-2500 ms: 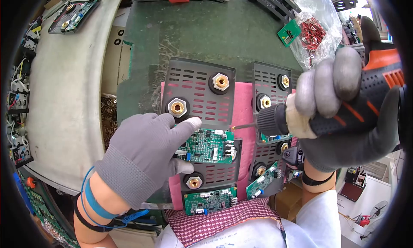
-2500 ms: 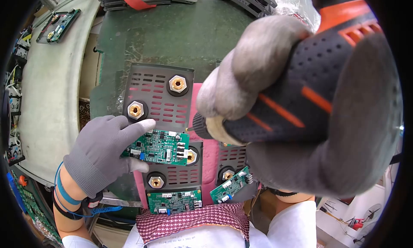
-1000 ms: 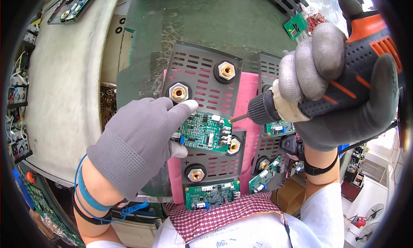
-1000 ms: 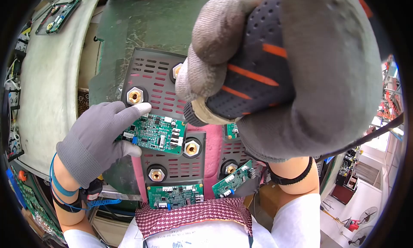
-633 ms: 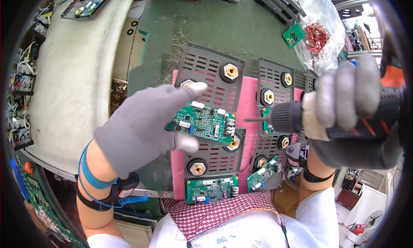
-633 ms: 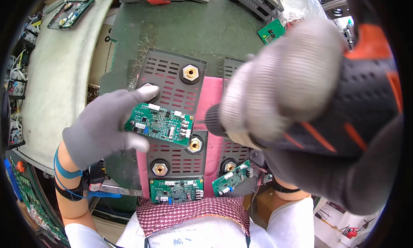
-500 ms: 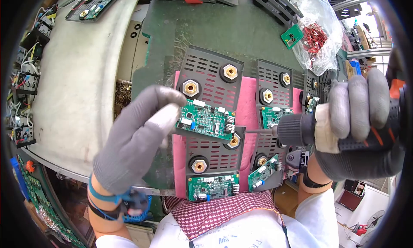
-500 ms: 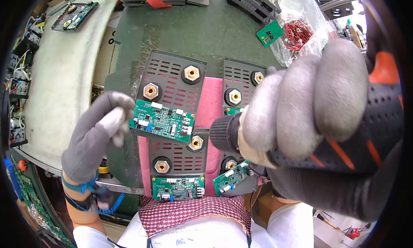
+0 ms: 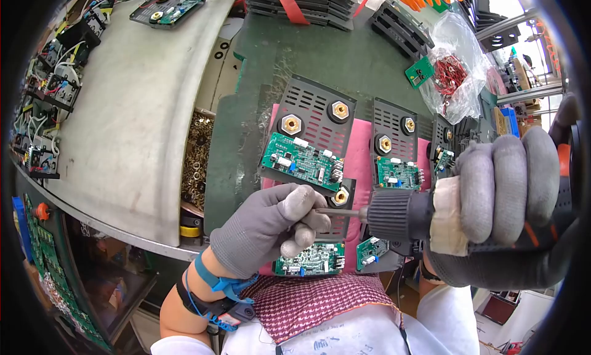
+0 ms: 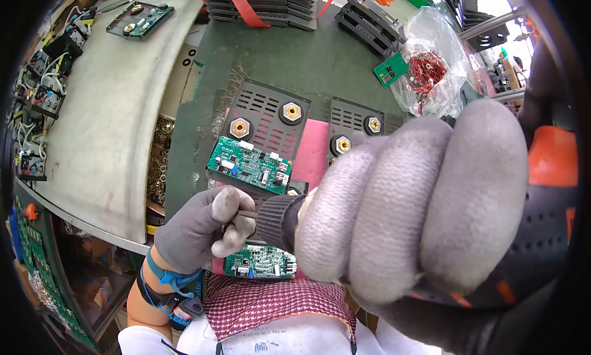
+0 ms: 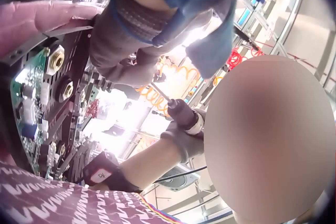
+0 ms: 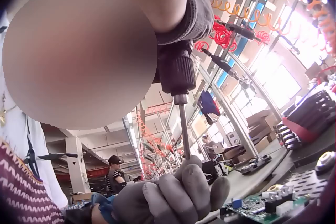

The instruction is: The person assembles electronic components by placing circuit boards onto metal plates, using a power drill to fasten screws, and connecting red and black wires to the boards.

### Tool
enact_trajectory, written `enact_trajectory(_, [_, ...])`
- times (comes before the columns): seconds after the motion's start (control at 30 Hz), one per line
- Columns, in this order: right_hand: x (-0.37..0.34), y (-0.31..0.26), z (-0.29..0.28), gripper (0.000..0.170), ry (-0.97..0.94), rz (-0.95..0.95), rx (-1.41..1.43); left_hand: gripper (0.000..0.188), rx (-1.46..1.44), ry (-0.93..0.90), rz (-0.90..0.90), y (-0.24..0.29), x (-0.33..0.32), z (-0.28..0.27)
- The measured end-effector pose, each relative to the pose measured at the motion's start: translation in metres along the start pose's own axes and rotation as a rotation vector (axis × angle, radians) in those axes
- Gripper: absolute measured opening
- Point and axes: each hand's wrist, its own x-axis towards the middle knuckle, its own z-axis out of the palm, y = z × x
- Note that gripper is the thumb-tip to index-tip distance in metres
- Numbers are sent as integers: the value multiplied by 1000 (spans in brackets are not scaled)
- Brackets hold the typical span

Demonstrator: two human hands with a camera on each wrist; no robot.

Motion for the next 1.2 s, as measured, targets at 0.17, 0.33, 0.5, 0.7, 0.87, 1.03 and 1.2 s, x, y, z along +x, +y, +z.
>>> enact_trajectory(0.17, [0,1,3,42,1,0,4,53,97,105,-42,1,-3,6])
enact_trajectory(0.33, [0,3,3,42,9,2,3,58,179,49,-5,3,-2,6])
enact_trajectory(0.5, [1,4,4,41,9,6,-2,51,-92,54,-19,1,0,8])
enact_trajectory(0.7, [4,6,4,41,9,15,-4,61,69,75,-61,4,-1,8])
enact_trajectory(0.87, [8,6,4,41,3,21,0,52,-78,-21,6,-3,5,1])
enact_trajectory(1.03, [9,9,0,41,18,63,-5,61,106,117,-90,9,0,11])
enact_trajectory(1.2, [24,18,-16,41,69,200,-22,61,416,93,-279,61,-20,-3])
